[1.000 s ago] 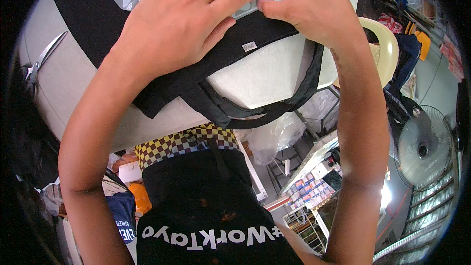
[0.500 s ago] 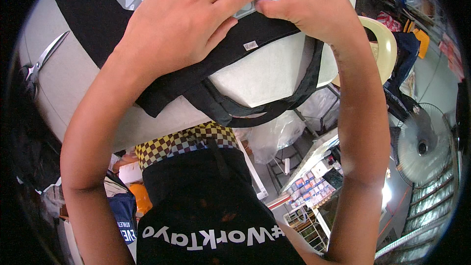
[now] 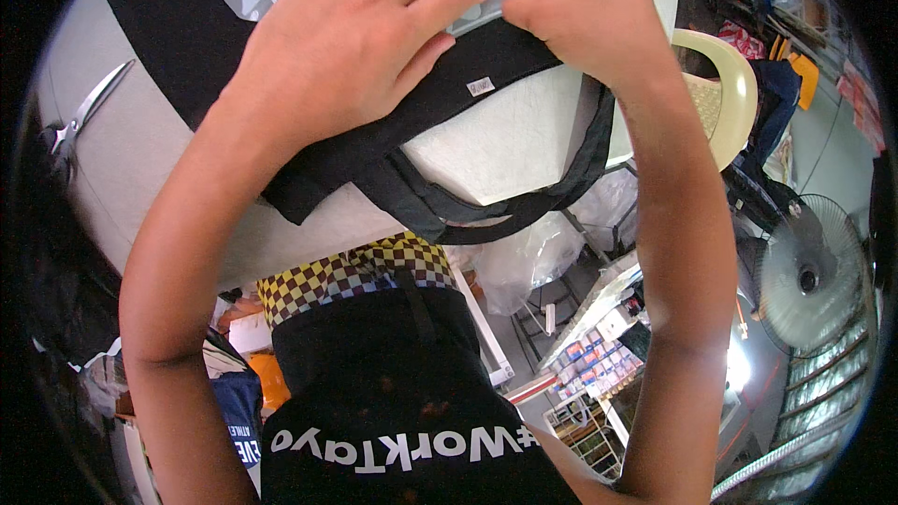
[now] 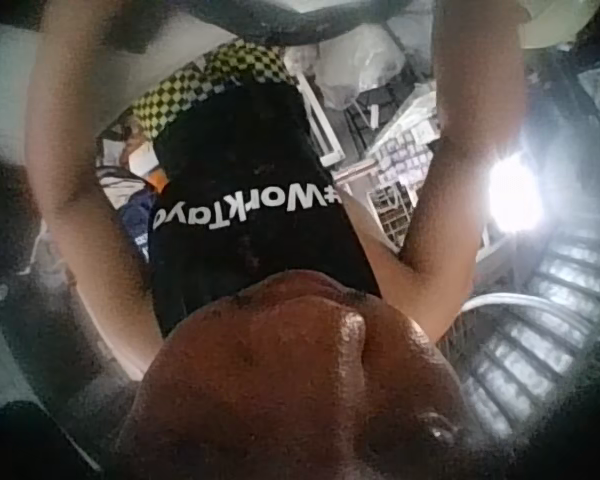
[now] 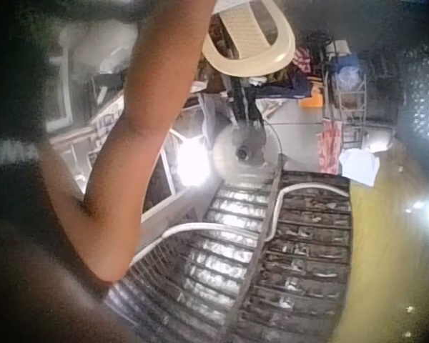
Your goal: The person places a black tote bag on a worktable, aligns a white floral design film on it, and uses a small blade to carefully cut and weed the edges of the film by hand.
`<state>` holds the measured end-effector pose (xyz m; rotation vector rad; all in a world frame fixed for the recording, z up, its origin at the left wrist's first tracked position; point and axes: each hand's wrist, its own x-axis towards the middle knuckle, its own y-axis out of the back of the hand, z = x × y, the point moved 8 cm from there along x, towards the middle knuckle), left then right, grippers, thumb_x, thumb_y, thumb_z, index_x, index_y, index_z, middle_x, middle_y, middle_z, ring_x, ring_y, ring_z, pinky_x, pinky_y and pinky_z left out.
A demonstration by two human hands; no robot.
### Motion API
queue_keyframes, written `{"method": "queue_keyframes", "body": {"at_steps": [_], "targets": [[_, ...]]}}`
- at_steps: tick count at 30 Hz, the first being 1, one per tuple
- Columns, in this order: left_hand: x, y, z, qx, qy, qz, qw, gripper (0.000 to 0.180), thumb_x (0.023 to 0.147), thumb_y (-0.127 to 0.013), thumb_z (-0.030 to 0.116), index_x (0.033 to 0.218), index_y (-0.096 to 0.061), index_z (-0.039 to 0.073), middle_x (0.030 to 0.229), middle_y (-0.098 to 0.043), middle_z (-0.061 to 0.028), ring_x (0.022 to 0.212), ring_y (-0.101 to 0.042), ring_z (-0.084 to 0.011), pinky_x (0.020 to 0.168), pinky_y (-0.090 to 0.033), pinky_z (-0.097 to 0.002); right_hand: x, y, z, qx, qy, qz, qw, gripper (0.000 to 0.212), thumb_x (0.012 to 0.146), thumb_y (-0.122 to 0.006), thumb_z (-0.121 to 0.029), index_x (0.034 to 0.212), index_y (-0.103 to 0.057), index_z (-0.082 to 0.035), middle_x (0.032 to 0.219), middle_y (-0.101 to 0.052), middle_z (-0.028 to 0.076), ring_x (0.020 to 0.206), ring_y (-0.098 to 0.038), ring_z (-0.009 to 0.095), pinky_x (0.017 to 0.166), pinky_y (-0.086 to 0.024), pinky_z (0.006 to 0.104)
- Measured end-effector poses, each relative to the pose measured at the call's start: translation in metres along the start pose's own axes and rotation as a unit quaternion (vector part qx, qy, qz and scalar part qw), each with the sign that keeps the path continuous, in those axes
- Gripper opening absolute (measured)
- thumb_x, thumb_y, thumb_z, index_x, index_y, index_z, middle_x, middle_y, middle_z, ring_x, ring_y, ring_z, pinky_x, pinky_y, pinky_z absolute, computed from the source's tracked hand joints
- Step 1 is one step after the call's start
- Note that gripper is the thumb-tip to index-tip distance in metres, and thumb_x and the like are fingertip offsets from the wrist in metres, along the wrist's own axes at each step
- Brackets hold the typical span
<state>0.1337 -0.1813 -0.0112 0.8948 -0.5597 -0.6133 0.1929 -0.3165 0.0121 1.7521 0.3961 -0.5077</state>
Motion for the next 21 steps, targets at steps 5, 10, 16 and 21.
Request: {"method": "queue_keyframes", "body": {"at_steps": [5,10,16,21], "targets": [[-0.002,-0.006,0.001,0.028,0.004,0.035,0.999,0.054,0.086,-0.073,0.013,0.138,-0.061,0.016,0.155,-0.052,-0.0024,0.151,-0.04,-0.0245,0.131,-0.02,-0.0514,0.0,0.013,0.066,0.021,0.057,0.101,0.993,0.022,0.076,-0.083,-0.021,0.086,-0.074,-0.004,0.073,-0.071,0.009,0.069,-0.069,0.015,0.067,-0.056,0.0308],[-0.002,-0.01,0.005,0.037,0.022,0.012,0.999,0.063,0.083,-0.071,0.011,0.143,-0.059,0.026,0.155,-0.051,-0.0027,0.151,-0.039,-0.0255,0.132,-0.017,-0.0531,-0.012,0.015,0.098,0.151,0.038,0.146,0.977,0.015,0.08,-0.081,-0.016,0.084,-0.075,-0.003,0.073,-0.072,0.008,0.068,-0.068,0.013,0.066,-0.055,0.029],[0.001,-0.009,0.006,0.039,0.03,-0.007,0.999,0.064,0.081,-0.069,0.009,0.141,-0.062,0.028,0.155,-0.05,-0.0034,0.151,-0.039,-0.0269,0.131,-0.017,-0.0546,-0.015,-0.007,0.032,0.073,0.139,0.125,0.98,0.018,0.077,-0.082,-0.018,0.082,-0.076,-0.001,0.068,-0.07,0.007,0.063,-0.065,0.011,0.061,-0.053,0.0272],[0.002,-0.01,0.006,0.042,0.037,-0.006,0.998,0.064,0.078,-0.069,0.009,0.139,-0.064,0.028,0.154,-0.051,-0.0032,0.15,-0.039,-0.0267,0.131,-0.017,-0.0555,0.002,0.005,0.052,0.047,0.059,0.078,0.994,0.019,0.074,-0.08,-0.017,0.08,-0.075,0.001,0.069,-0.071,0.01,0.063,-0.068,0.015,0.062,-0.055,0.0292]]}}
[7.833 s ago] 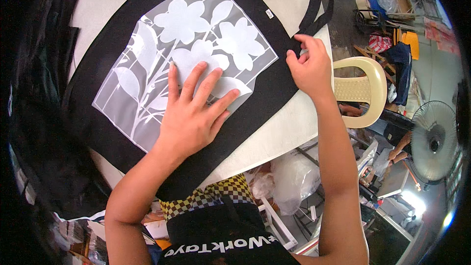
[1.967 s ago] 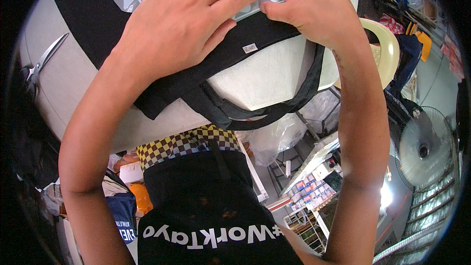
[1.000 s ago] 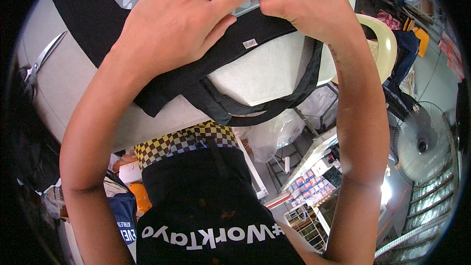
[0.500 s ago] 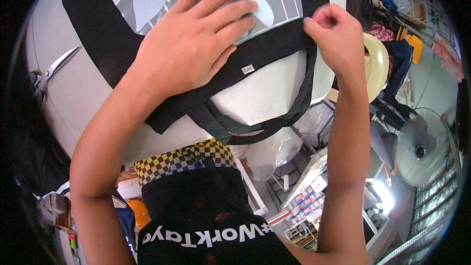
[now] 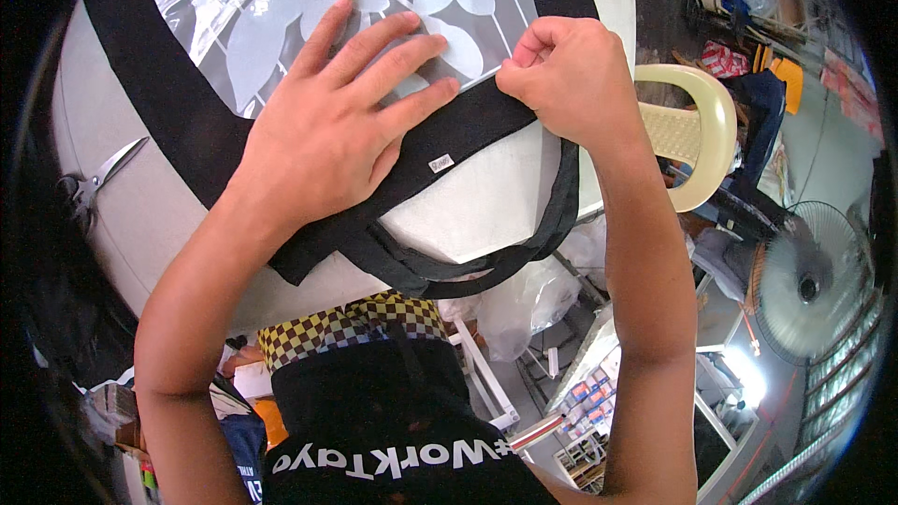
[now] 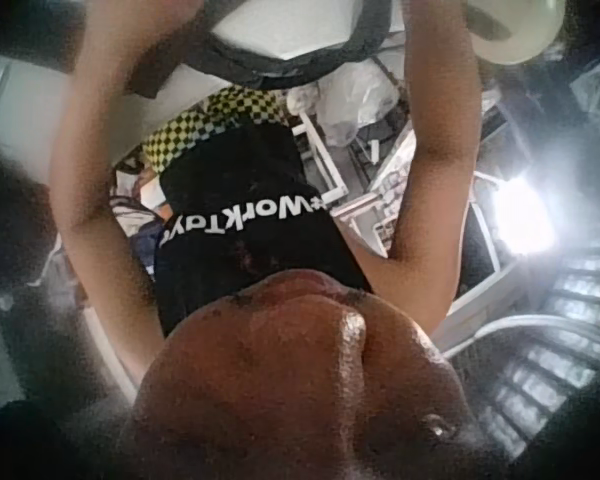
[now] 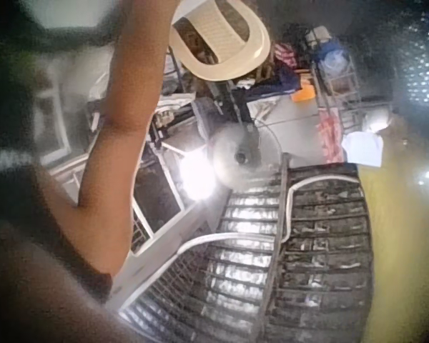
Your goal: The person places a black tote bag on a worktable, aligns a white floral design film on it, and uses a small blade to carefully cut and weed the edges of the film by hand.
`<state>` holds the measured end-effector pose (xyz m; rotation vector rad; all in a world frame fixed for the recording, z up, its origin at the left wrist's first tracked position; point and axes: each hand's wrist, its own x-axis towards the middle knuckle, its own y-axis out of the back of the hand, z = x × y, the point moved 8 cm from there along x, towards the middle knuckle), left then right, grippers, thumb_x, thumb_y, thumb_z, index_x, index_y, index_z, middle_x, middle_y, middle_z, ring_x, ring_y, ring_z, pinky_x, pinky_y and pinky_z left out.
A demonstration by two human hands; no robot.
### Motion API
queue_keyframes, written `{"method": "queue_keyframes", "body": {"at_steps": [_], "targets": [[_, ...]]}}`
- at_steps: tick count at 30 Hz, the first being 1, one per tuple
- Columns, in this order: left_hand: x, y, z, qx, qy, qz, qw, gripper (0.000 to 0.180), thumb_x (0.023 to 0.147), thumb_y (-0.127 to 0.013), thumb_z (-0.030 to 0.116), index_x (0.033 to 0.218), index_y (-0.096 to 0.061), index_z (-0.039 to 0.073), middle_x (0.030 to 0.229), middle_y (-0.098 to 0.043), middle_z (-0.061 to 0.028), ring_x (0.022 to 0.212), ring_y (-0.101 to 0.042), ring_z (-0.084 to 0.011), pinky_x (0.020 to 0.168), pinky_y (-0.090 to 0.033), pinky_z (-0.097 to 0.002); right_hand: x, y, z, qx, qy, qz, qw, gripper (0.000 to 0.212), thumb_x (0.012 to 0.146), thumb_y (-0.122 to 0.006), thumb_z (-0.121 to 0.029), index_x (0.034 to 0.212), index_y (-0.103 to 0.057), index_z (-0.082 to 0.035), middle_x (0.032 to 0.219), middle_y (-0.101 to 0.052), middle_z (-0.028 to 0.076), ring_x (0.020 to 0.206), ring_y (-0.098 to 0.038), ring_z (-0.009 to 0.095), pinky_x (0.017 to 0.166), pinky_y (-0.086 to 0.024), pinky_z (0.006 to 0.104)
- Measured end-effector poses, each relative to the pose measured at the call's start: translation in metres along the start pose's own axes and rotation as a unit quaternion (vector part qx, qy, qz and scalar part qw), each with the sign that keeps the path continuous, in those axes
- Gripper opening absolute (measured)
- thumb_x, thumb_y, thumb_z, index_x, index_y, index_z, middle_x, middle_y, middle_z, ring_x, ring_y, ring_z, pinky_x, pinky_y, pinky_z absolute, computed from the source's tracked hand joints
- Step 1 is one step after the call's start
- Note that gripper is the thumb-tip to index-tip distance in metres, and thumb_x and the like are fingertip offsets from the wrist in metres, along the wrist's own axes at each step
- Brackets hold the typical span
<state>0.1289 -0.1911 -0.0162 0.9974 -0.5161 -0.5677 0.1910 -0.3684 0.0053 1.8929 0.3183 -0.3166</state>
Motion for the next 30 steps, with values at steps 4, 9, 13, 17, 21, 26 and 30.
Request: {"method": "queue_keyframes", "body": {"at_steps": [4,9,13,17,21,26,30], "targets": [[0.0,0.003,0.0,-0.01,0.002,-0.002,1.0,0.064,0.077,-0.069,0.009,0.138,-0.064,0.028,0.153,-0.051,-0.0029,0.15,-0.039,-0.0265,0.131,-0.017,-0.0561,0.003,-0.003,-0.009,-0.006,0.019,-0.033,0.999,0.019,0.076,-0.081,-0.019,0.078,-0.076,-0.001,0.068,-0.071,0.009,0.063,-0.067,0.014,0.062,-0.054,0.0289],[-0.001,0.003,0.0,-0.013,0.003,-0.005,1.0,0.065,0.077,-0.069,0.009,0.138,-0.063,0.028,0.153,-0.05,-0.0027,0.15,-0.039,-0.0266,0.131,-0.017,-0.0564,0.01,0.006,0.003,-0.017,-0.01,-0.056,0.998,0.021,0.077,-0.081,-0.02,0.082,-0.078,0.0,0.067,-0.071,0.01,0.061,-0.066,0.016,0.064,-0.055,0.0303],[-0.001,0.002,-0.002,-0.009,0.008,-0.008,1.0,0.065,0.077,-0.069,0.009,0.139,-0.063,0.028,0.154,-0.05,-0.0027,0.15,-0.04,-0.0267,0.131,-0.018,-0.0569,0.004,-0.01,-0.018,0.004,0.046,-0.048,0.998,0.018,0.077,-0.081,-0.018,0.081,-0.078,-0.001,0.067,-0.071,0.009,0.061,-0.066,0.013,0.061,-0.055,0.0291],[0.0,0.003,0.0,-0.023,0.001,-0.006,1.0,0.064,0.078,-0.069,0.009,0.139,-0.063,0.028,0.153,-0.05,-0.0028,0.149,-0.041,-0.0268,0.131,-0.019,-0.0572,0.014,0.019,0.018,-0.042,-0.085,-0.051,0.994,0.019,0.078,-0.082,-0.02,0.082,-0.079,-0.002,0.068,-0.072,0.009,0.063,-0.069,0.015,0.065,-0.056,0.03],[-0.002,0.002,-0.002,-0.019,0.011,-0.008,1.0,0.064,0.077,-0.069,0.009,0.138,-0.063,0.028,0.153,-0.05,-0.0027,0.149,-0.041,-0.0269,0.131,-0.019,-0.0575,0.004,-0.003,-0.013,0.001,0.036,-0.04,0.999,0.021,0.076,-0.081,-0.022,0.08,-0.078,-0.002,0.069,-0.073,0.013,0.064,-0.072,0.021,0.067,-0.059,0.0333],[-0.001,0.002,-0.002,-0.027,0.006,0.005,1.0,0.066,0.076,-0.07,0.008,0.138,-0.063,0.027,0.153,-0.05,-0.0026,0.15,-0.041,-0.0267,0.131,-0.018,-0.058,0.017,0.022,0.017,-0.038,-0.04,-0.017,0.998,0.017,0.077,-0.08,-0.02,0.081,-0.079,-0.003,0.07,-0.073,0.013,0.065,-0.073,0.023,0.07,-0.059,0.0343],[-0.003,0.004,-0.003,-0.042,0.013,-0.015,0.999,0.065,0.076,-0.07,0.009,0.138,-0.063,0.027,0.153,-0.05,-0.0028,0.15,-0.041,-0.0268,0.13,-0.019,-0.0583,0.011,0.007,0.002,-0.019,0.012,-0.018,1.0,0.017,0.077,-0.08,-0.019,0.08,-0.078,-0.003,0.071,-0.074,0.012,0.064,-0.073,0.019,0.067,-0.059,0.0333]]}}
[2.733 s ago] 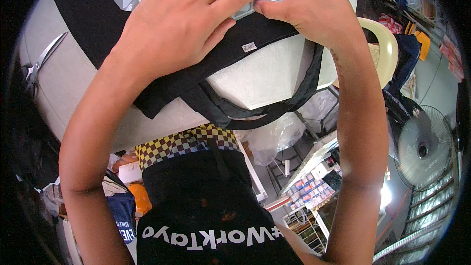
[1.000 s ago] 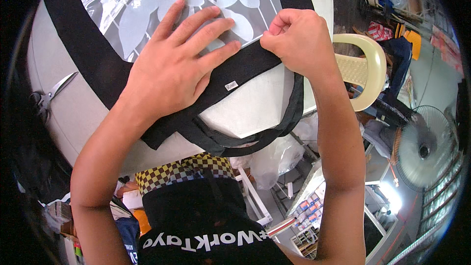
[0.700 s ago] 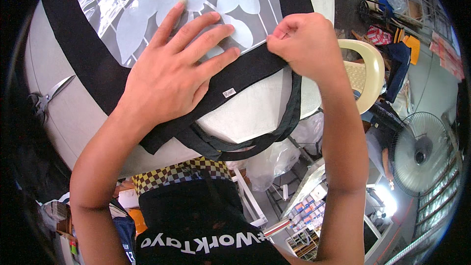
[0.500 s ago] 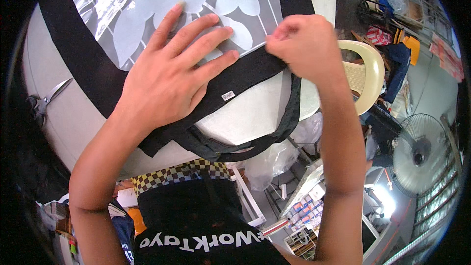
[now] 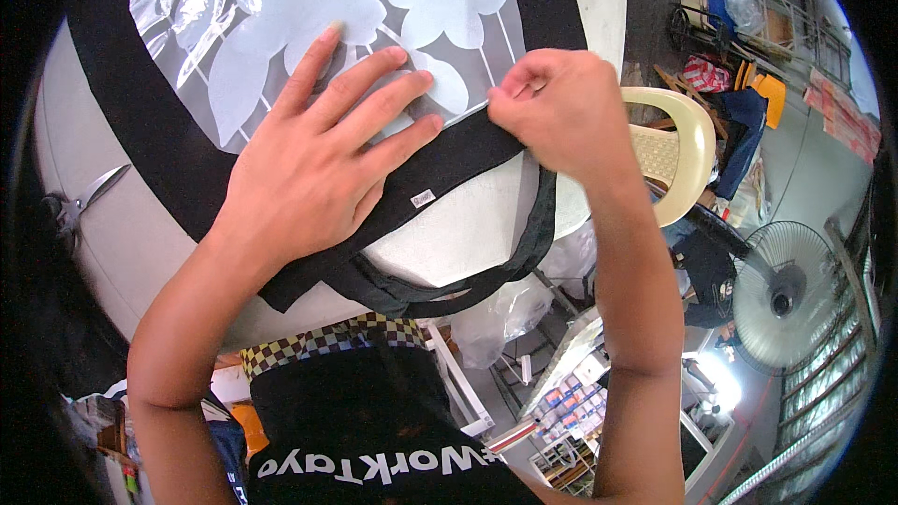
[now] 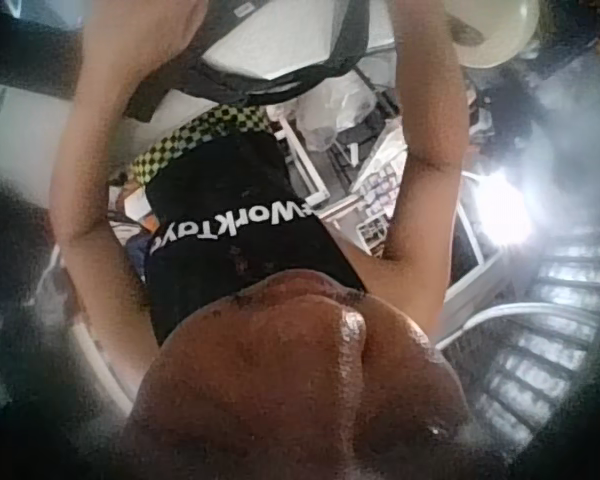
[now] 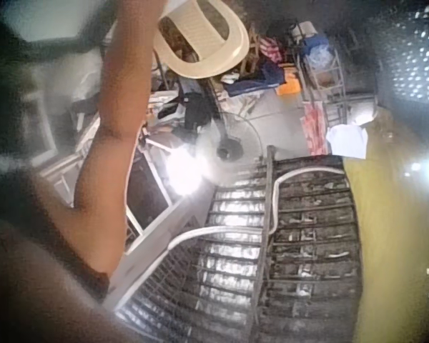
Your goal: The person places a black tote bag on a worktable, aligns a white floral design film on it, and uses a small blade to carefully cut and weed the edges of the film by hand.
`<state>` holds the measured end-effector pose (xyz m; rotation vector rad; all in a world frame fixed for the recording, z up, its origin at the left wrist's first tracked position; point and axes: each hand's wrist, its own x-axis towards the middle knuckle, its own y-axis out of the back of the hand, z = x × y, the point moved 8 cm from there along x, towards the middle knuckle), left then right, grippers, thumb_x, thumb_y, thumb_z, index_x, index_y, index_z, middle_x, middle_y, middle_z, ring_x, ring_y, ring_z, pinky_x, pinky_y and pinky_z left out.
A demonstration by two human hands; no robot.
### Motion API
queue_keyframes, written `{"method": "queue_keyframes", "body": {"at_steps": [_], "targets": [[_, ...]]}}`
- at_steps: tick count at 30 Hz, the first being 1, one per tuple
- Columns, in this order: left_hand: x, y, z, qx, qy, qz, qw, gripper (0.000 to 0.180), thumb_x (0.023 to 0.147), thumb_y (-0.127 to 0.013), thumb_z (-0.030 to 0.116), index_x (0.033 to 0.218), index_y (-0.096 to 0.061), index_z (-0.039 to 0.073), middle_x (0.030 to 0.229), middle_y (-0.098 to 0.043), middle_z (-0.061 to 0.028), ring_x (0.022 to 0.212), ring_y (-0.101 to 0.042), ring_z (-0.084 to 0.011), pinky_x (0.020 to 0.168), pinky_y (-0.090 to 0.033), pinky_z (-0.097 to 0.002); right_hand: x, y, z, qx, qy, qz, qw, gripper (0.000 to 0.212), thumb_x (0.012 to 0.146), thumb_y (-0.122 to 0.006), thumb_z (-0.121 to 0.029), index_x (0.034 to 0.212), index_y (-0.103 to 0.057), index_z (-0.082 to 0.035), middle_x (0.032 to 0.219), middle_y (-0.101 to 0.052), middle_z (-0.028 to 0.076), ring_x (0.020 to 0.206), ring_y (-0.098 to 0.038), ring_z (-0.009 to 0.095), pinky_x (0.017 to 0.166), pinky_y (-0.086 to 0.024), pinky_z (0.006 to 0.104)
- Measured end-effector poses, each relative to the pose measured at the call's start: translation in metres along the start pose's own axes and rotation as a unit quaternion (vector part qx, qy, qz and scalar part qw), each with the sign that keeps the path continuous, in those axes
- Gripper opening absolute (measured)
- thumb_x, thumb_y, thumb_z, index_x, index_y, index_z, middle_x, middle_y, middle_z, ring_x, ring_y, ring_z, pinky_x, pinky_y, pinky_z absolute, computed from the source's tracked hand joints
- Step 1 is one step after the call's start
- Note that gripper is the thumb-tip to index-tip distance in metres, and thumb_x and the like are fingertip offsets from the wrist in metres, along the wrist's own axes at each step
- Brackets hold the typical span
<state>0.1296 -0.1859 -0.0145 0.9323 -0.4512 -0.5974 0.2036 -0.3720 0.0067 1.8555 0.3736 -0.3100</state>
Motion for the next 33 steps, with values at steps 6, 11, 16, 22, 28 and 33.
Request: {"method": "queue_keyframes", "body": {"at_steps": [6,11,16,22,28,33], "targets": [[0.003,0.0,-0.001,-0.003,-0.001,0.011,1.0,0.063,0.076,-0.071,0.01,0.137,-0.065,0.027,0.153,-0.051,-0.0026,0.149,-0.042,-0.0267,0.13,-0.019,-0.0583,0.012,0.014,0.013,0.038,-0.027,0.003,0.999,0.021,0.078,-0.081,-0.022,0.08,-0.077,-0.002,0.071,-0.074,0.012,0.065,-0.073,0.019,0.067,-0.059,0.0327],[0.001,0.004,-0.001,-0.007,0.003,-0.001,1.0,0.061,0.078,-0.07,0.012,0.137,-0.065,0.028,0.153,-0.051,-0.0026,0.149,-0.041,-0.0265,0.13,-0.019,-0.0591,0.013,0.018,0.029,0.018,-0.072,-0.009,0.997,0.019,0.079,-0.081,-0.019,0.08,-0.076,-0.001,0.071,-0.073,0.011,0.065,-0.07,0.016,0.067,-0.057,0.0312],[0.0,0.018,-0.005,-0.089,-0.01,0.064,0.994,0.059,0.075,-0.071,0.001,0.131,-0.066,0.017,0.144,-0.057,-0.0098,0.145,-0.048,-0.0341,0.125,-0.029,-0.0623,0.002,0.009,0.05,0.174,-0.081,0.035,0.981,0.017,0.083,-0.081,-0.015,0.086,-0.074,0.001,0.074,-0.07,0.004,0.067,-0.063,0.009,0.066,-0.053,0.0268],[-0.049,0.068,-0.037,0.0,0.122,0.191,0.974,0.032,0.076,-0.073,-0.007,0.106,-0.073,0.006,0.118,-0.07,-0.0154,0.119,-0.065,-0.037,0.116,-0.038,-0.0638,-0.015,0.003,0.058,0.238,-0.038,0.112,0.964,0.007,0.087,-0.076,-0.005,0.09,-0.072,0.001,0.079,-0.067,0.002,0.068,-0.057,0.007,0.064,-0.05,0.0242],[-0.075,0.065,-0.056,0.078,0.197,0.142,0.967,0.042,0.08,-0.075,-0.003,0.121,-0.071,0.008,0.133,-0.064,-0.0143,0.137,-0.054,-0.0366,0.123,-0.028,-0.0642,-0.019,0.004,0.055,0.229,-0.033,0.117,0.966,0.008,0.087,-0.076,-0.007,0.089,-0.073,0.0,0.075,-0.067,0.003,0.067,-0.058,0.008,0.063,-0.049,0.0249],[-0.057,0.065,-0.059,0.112,0.199,0.154,0.961,0.041,0.083,-0.076,0.004,0.123,-0.07,0.011,0.135,-0.063,-0.0131,0.139,-0.051,-0.035,0.124,-0.025,-0.0633,-0.031,0.009,0.046,0.153,-0.037,0.03,0.987,0.013,0.088,-0.075,-0.013,0.088,-0.073,0.0,0.071,-0.069,0.007,0.064,-0.064,0.012,0.063,-0.053,0.0296]]}}
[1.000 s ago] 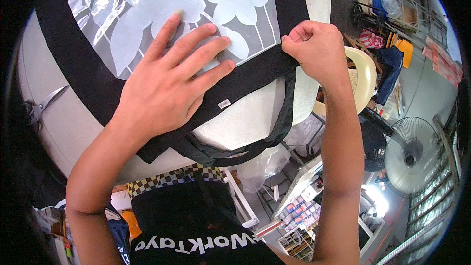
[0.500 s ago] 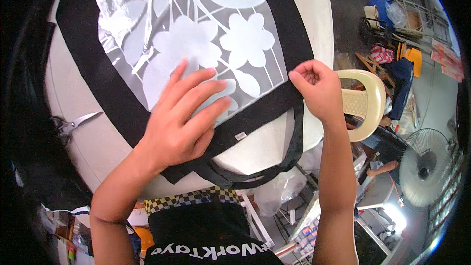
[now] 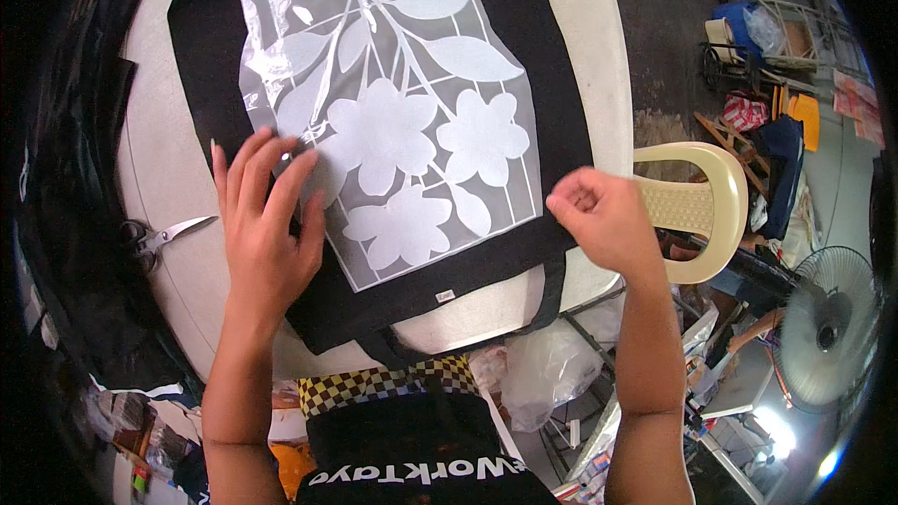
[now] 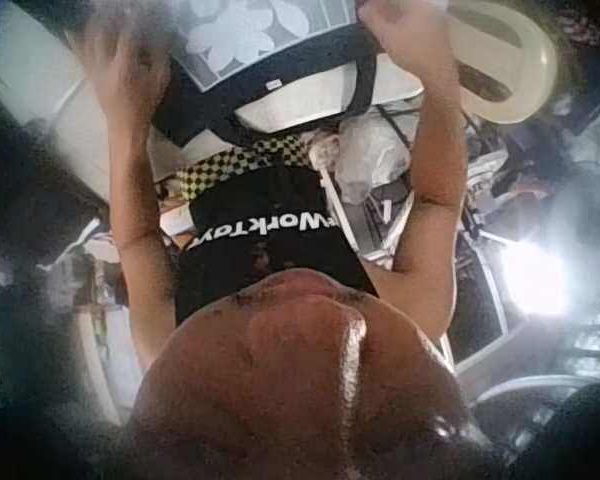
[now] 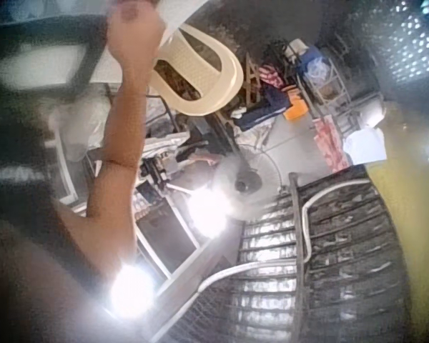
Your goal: The person places a black tote bag on a worktable, aligns a white floral design film on it, and uses a small blade to carefully cut and weed the edges of the film by hand.
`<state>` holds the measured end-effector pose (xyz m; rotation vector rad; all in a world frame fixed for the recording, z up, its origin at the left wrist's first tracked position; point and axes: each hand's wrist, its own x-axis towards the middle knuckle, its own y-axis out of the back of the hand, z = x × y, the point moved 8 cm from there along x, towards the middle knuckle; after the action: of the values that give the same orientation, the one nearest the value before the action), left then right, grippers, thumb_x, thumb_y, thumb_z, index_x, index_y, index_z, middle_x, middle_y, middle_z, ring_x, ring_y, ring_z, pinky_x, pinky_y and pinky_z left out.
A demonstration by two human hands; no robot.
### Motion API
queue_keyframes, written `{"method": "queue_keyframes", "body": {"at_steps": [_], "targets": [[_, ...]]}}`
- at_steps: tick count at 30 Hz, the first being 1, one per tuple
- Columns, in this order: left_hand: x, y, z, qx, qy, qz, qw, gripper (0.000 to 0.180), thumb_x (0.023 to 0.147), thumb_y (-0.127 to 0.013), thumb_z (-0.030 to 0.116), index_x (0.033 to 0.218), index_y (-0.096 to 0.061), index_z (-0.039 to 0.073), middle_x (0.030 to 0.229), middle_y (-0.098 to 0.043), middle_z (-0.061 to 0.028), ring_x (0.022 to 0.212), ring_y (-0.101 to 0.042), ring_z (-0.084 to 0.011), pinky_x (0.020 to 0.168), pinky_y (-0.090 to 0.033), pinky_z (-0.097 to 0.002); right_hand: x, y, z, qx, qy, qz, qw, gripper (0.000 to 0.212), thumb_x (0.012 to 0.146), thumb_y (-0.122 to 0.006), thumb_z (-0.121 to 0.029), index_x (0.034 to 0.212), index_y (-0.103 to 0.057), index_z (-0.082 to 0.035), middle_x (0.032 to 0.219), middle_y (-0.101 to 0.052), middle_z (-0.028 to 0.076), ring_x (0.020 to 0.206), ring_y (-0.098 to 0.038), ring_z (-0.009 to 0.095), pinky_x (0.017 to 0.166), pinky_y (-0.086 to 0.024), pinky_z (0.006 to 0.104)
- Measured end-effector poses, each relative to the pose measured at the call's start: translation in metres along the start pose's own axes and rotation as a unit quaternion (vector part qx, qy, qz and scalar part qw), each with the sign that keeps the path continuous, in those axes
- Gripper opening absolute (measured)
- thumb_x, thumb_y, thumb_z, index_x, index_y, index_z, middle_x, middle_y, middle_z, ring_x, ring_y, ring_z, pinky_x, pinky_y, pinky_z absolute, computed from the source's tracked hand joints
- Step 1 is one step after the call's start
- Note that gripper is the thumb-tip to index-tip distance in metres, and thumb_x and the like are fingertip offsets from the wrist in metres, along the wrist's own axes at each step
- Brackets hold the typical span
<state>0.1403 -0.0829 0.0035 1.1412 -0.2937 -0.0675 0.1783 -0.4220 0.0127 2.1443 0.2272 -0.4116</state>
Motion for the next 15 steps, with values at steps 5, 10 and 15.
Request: {"method": "queue_keyframes", "body": {"at_steps": [5,10,15], "targets": [[0.059,-0.016,0.05,-0.07,-0.067,-0.004,0.995,0.043,0.084,-0.076,0.007,0.125,-0.068,0.013,0.139,-0.061,-0.0126,0.144,-0.047,-0.0357,0.126,-0.023,-0.0623,0.074,0.021,-0.064,-0.053,0.096,0.033,0.993,0.021,0.085,-0.077,-0.021,0.089,-0.076,-0.001,0.081,-0.076,0.013,0.072,-0.074,0.024,0.07,-0.057,0.0333],[0.055,-0.018,0.038,-0.032,-0.067,-0.051,0.996,0.049,0.084,-0.076,0.005,0.131,-0.068,0.015,0.147,-0.058,-0.0115,0.149,-0.043,-0.0337,0.126,-0.023,-0.0611,0.116,-0.007,-0.055,-0.019,0.008,-0.078,0.997,0.02,0.076,-0.079,-0.02,0.079,-0.077,0.0,0.066,-0.07,0.01,0.059,-0.066,0.015,0.062,-0.054,0.0299],[0.003,0.002,-0.02,-0.001,0.006,-0.061,0.998,0.041,0.087,-0.074,0.006,0.127,-0.071,0.015,0.146,-0.061,-0.0108,0.147,-0.045,-0.0335,0.127,-0.022,-0.0614,0.121,-0.015,-0.059,0.012,-0.025,-0.135,0.99,0.016,0.075,-0.08,-0.016,0.077,-0.075,0.0,0.066,-0.069,0.009,0.058,-0.065,0.013,0.06,-0.054,0.0281]]}}
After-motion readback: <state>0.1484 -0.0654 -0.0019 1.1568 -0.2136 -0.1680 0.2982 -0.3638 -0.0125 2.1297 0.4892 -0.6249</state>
